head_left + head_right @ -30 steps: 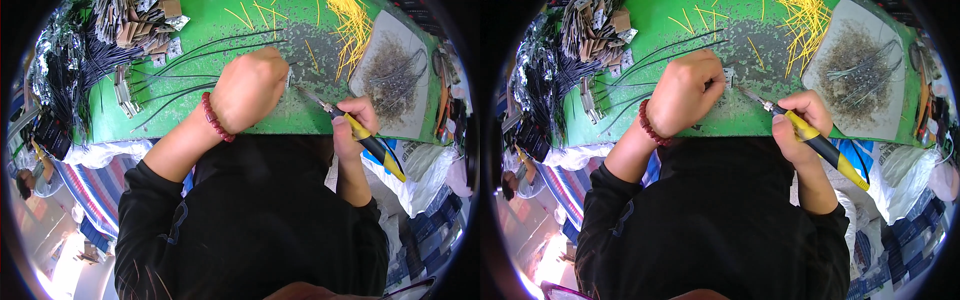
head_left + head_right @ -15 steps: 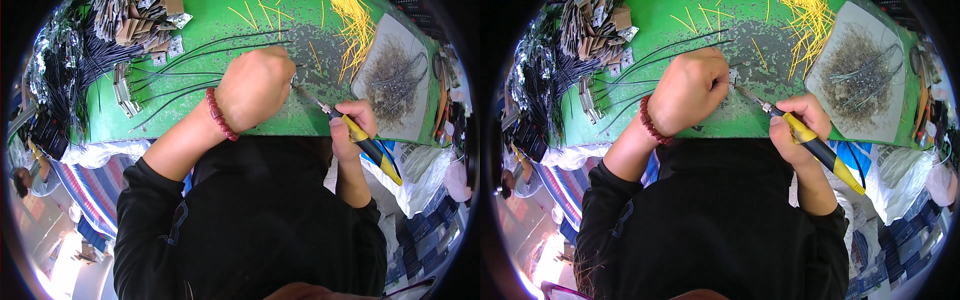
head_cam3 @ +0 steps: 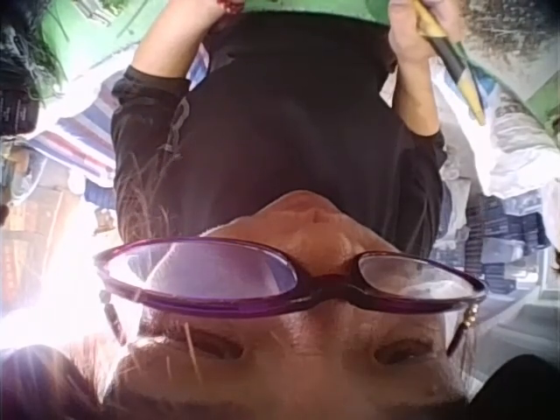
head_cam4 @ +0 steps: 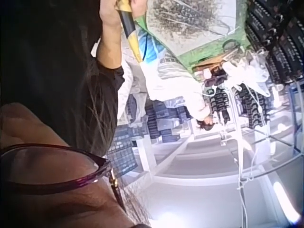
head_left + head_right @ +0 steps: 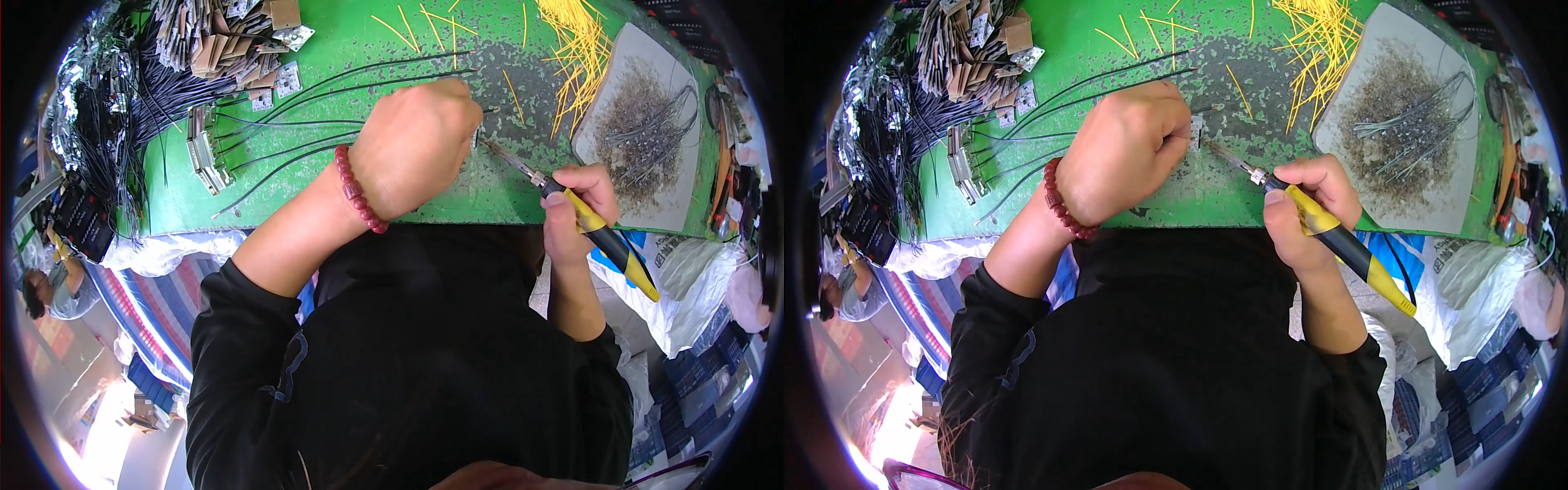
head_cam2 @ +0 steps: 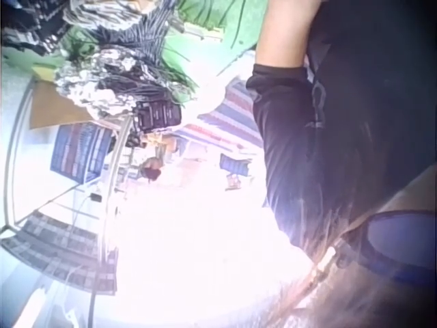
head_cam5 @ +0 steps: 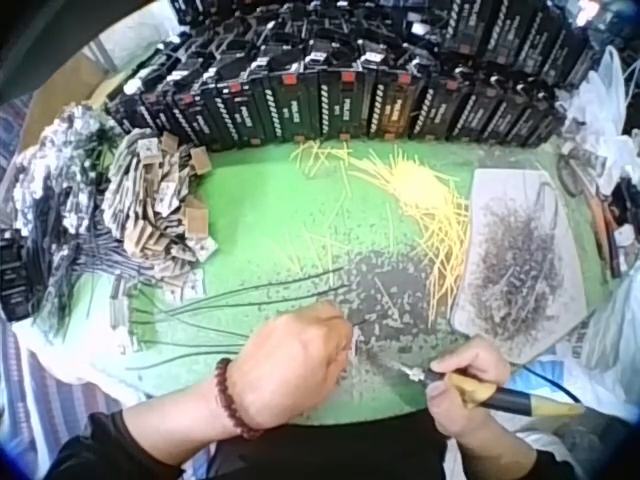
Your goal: The person solders wires onto a circuit board using a soldering iron, retrieves a toy car body, and solders the wiring connections.
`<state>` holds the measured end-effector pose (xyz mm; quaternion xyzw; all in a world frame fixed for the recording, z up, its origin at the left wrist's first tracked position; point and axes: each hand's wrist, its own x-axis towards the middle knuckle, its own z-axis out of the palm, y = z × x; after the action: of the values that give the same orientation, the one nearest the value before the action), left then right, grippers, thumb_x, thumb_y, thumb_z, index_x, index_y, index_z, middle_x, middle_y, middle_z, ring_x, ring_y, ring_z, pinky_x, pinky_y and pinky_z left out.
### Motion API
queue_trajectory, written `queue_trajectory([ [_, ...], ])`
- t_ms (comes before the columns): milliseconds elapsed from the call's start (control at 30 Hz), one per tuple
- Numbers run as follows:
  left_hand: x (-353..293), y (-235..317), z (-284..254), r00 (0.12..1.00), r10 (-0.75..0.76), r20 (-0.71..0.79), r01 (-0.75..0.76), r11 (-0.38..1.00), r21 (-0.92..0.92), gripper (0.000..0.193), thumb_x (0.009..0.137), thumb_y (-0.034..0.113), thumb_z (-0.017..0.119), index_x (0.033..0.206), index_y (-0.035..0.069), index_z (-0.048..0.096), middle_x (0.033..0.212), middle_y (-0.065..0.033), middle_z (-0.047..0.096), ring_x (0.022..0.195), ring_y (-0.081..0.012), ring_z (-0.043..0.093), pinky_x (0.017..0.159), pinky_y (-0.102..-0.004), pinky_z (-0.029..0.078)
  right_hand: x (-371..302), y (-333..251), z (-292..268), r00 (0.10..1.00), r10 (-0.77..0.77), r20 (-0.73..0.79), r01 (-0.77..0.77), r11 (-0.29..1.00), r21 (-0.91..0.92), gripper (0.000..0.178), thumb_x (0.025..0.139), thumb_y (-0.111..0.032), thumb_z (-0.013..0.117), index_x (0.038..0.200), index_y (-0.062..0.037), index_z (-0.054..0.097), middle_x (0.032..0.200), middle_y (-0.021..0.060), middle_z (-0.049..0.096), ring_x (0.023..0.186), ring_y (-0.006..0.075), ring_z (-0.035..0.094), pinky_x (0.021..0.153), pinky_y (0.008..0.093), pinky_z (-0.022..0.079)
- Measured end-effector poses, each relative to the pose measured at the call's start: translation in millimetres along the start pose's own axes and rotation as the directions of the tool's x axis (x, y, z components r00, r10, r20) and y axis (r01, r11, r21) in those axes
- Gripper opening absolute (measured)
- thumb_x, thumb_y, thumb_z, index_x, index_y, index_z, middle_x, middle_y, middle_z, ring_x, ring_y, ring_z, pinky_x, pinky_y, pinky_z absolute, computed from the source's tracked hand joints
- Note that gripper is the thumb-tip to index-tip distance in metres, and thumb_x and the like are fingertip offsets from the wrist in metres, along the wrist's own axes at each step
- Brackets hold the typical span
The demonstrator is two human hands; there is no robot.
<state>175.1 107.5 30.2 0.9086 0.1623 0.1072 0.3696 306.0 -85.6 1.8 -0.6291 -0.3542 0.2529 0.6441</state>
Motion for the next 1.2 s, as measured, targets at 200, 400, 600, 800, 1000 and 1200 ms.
queue_trajectory([
  [200,0,0,0,1.0,-0.003,0.014,0.002,1.0,0.017,0.005,0.073,0.0,0.062,0.071,-0.001,0.057,0.076,-0.0134,0.057,0.072,-0.0355,0.058,0.062,-0.0411,0.048,2,-1,1,0.999,-0.033,0.018,0.034,0.997,-0.068,0.021,0.081,-0.012,0.071,0.092,-0.0008,0.058,0.077,0.0009,0.056,0.064,0.0043,0.046,0.057,0.0199,0.036],
  [400,1,0,0,1.0,-0.006,0.021,0.005,0.999,0.044,0.005,0.074,0.0,0.061,0.071,-0.001,0.057,0.076,-0.0133,0.057,0.072,-0.0358,0.059,0.062,-0.0415,0.048,3,-4,2,0.999,-0.026,0.034,0.029,0.995,-0.094,0.02,0.08,-0.01,0.07,0.092,-0.0001,0.058,0.075,0.0008,0.057,0.064,0.0044,0.047,0.057,0.0198,0.037],
  [600,1,0,-2,1.0,0.0,0.023,-0.001,0.998,0.06,0.004,0.074,0.001,0.061,0.072,0.0,0.058,0.077,-0.0129,0.058,0.073,-0.0356,0.059,0.062,-0.0424,0.048,0,1,5,0.997,-0.049,-0.067,0.048,0.999,-0.006,0.018,0.083,-0.009,0.067,0.094,-0.0005,0.056,0.073,0.0004,0.053,0.063,0.0052,0.045,0.059,0.0206,0.037],
  [800,2,2,-3,0.999,-0.003,0.035,0.0,0.995,0.096,0.004,0.075,0.002,0.06,0.073,0.0,0.059,0.078,-0.0127,0.058,0.074,-0.0355,0.059,0.063,-0.043,0.049,-1,5,-1,0.995,-0.098,-0.028,0.1,0.993,0.057,0.018,0.084,-0.01,0.065,0.094,-0.0015,0.053,0.073,0.0016,0.053,0.062,0.0059,0.046,0.057,0.0209,0.036],
  [1000,0,4,0,1.0,0.005,0.006,-0.006,0.996,0.087,0.004,0.076,0.003,0.062,0.073,0.0,0.059,0.078,-0.0123,0.059,0.074,-0.0351,0.06,0.063,-0.0416,0.049,3,0,13,0.979,-0.081,-0.185,0.081,0.997,-0.007,0.038,0.089,-0.024,0.065,0.116,-0.0016,0.05,0.078,0.0091,0.062,0.059,0.0117,0.054,0.056,0.0229,0.042],
  [1200,-6,10,6,0.995,-0.008,-0.099,0.016,0.997,0.081,0.006,0.074,0.005,0.069,0.076,0.002,0.064,0.08,-0.0108,0.063,0.075,-0.0312,0.062,0.064,-0.0395,0.05,20,-21,12,0.999,0.045,-0.009,-0.046,0.995,-0.088,0.022,0.093,-0.006,0.061,0.115,-0.0017,0.061,0.079,0.0076,0.066,0.065,0.0107,0.063,0.057,0.0234,0.051],
])
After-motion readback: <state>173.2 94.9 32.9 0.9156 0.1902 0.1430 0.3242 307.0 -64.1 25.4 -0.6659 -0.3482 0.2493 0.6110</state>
